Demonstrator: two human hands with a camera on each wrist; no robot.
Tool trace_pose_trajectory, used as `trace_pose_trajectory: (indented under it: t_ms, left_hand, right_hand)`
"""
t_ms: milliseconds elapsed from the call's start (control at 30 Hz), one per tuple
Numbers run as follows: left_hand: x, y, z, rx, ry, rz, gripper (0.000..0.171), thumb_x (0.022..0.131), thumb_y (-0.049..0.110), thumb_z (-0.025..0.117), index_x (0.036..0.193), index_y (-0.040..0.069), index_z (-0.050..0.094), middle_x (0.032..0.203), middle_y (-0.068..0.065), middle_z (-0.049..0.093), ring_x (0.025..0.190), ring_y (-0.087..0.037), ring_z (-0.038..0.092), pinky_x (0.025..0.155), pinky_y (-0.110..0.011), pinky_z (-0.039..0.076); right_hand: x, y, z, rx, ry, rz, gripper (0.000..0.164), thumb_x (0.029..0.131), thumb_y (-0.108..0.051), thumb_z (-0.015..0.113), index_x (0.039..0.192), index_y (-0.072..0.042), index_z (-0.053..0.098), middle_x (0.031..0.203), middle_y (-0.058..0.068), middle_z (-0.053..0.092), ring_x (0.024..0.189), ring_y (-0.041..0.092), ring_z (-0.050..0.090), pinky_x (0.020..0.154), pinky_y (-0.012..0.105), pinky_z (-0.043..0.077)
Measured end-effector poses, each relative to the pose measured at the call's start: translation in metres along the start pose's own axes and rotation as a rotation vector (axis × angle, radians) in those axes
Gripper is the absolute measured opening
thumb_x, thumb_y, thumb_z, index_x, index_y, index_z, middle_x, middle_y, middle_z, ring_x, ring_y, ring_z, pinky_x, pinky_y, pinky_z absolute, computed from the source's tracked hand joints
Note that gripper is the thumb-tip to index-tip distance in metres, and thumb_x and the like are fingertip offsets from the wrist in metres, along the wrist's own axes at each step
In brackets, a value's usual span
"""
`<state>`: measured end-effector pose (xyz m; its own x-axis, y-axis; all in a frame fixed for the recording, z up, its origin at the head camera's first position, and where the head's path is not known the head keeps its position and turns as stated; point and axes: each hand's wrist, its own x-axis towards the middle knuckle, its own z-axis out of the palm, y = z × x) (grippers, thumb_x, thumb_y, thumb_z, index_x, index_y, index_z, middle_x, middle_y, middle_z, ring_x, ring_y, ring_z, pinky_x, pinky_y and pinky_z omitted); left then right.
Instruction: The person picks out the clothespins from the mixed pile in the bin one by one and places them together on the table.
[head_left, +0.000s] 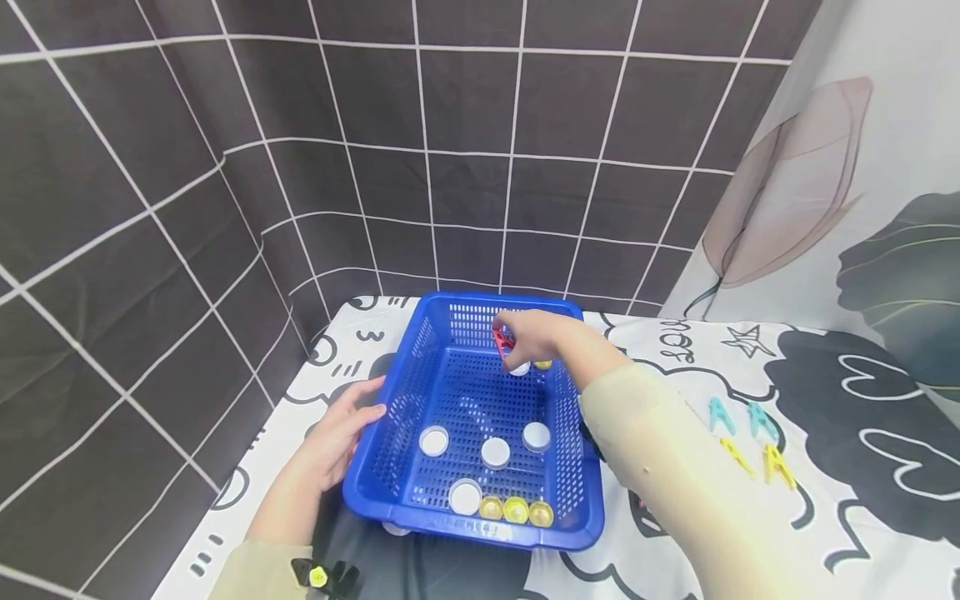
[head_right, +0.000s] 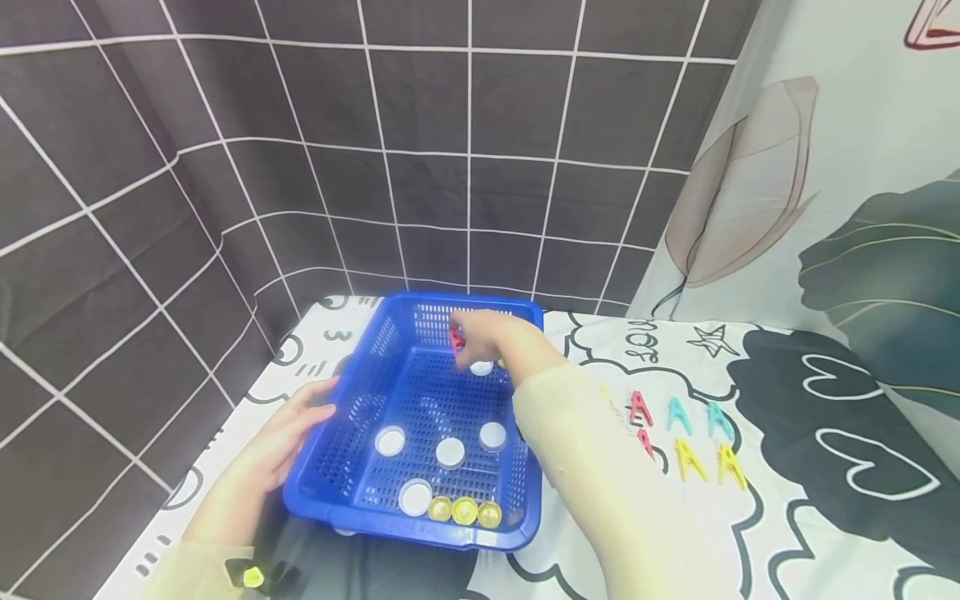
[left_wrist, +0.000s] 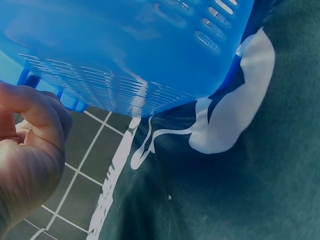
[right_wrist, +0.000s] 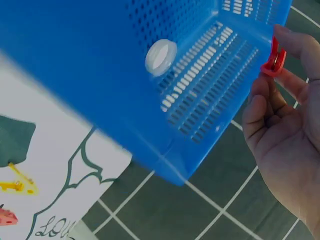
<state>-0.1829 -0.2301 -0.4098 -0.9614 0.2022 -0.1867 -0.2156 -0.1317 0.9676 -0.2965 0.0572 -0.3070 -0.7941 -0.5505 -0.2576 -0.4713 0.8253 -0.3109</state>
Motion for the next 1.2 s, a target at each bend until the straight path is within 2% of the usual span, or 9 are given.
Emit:
trace_pose_trajectory:
  t_ms: [233, 467, 633, 833, 967, 1200]
  left_hand:
    - [0.002, -0.001, -0.001, -0.004, -0.016, 0.016, 0.055, 0.096, 0.012, 0.049, 0.144, 0.011, 0.024, 0.098, -0.008, 0.064, 0.07, -0.016, 0.065, 0.052, -0.023, 0.052]
    - [0.002, -0.001, -0.003, -0.029, -0.015, 0.018, 0.055, 0.095, 0.011, 0.05, 0.143, 0.011, 0.024, 0.1, -0.008, 0.064, 0.077, -0.02, 0.066, 0.063, -0.034, 0.056]
    - [0.0, 0.001, -0.002, -0.036, -0.017, 0.009, 0.056, 0.095, 0.011, 0.05, 0.143, 0.011, 0.023, 0.099, -0.008, 0.064, 0.076, -0.02, 0.066, 0.063, -0.035, 0.056]
    - [0.0, 0.001, -0.001, -0.039, -0.031, 0.009, 0.056, 0.095, 0.011, 0.05, 0.144, 0.011, 0.022, 0.099, -0.008, 0.064, 0.075, -0.02, 0.066, 0.062, -0.034, 0.056]
    - [-0.001, 0.001, -0.001, -0.042, -0.034, 0.016, 0.057, 0.095, 0.011, 0.049, 0.144, 0.01, 0.021, 0.098, -0.008, 0.064, 0.074, -0.019, 0.066, 0.062, -0.033, 0.056]
    - [0.0, 0.0, -0.001, -0.034, -0.031, 0.017, 0.057, 0.095, 0.012, 0.05, 0.144, 0.01, 0.022, 0.098, -0.007, 0.064, 0.075, -0.019, 0.066, 0.063, -0.033, 0.056]
  right_hand:
    - [-0.013, 0.015, -0.005, -0.007, 0.009, -0.008, 0.064, 0.078, -0.024, 0.069, 0.134, -0.007, 0.043, 0.098, 0.008, 0.056, 0.092, 0.024, 0.053, 0.083, 0.038, 0.047]
    - [-0.027, 0.026, -0.013, -0.016, 0.012, 0.017, 0.064, 0.077, -0.024, 0.068, 0.134, -0.007, 0.043, 0.105, 0.01, 0.057, 0.096, 0.026, 0.054, 0.087, 0.043, 0.047]
    - [-0.037, 0.036, -0.015, 0.004, 0.014, 0.02, 0.065, 0.077, -0.027, 0.07, 0.133, -0.006, 0.043, 0.102, 0.01, 0.058, 0.093, 0.024, 0.056, 0.085, 0.042, 0.049]
    - [-0.054, 0.052, -0.014, 0.083, 0.015, 0.045, 0.065, 0.077, -0.022, 0.069, 0.133, -0.006, 0.041, 0.106, 0.012, 0.058, 0.095, 0.026, 0.057, 0.083, 0.042, 0.052]
    - [-0.068, 0.067, -0.011, 0.12, 0.014, 0.054, 0.065, 0.078, -0.024, 0.071, 0.133, -0.006, 0.041, 0.105, 0.012, 0.057, 0.092, 0.025, 0.057, 0.075, 0.038, 0.054]
    - [-0.092, 0.096, -0.001, 0.09, 0.04, 0.03, 0.064, 0.076, -0.03, 0.072, 0.127, -0.002, 0.044, 0.092, 0.006, 0.058, 0.081, 0.019, 0.055, 0.066, 0.032, 0.05]
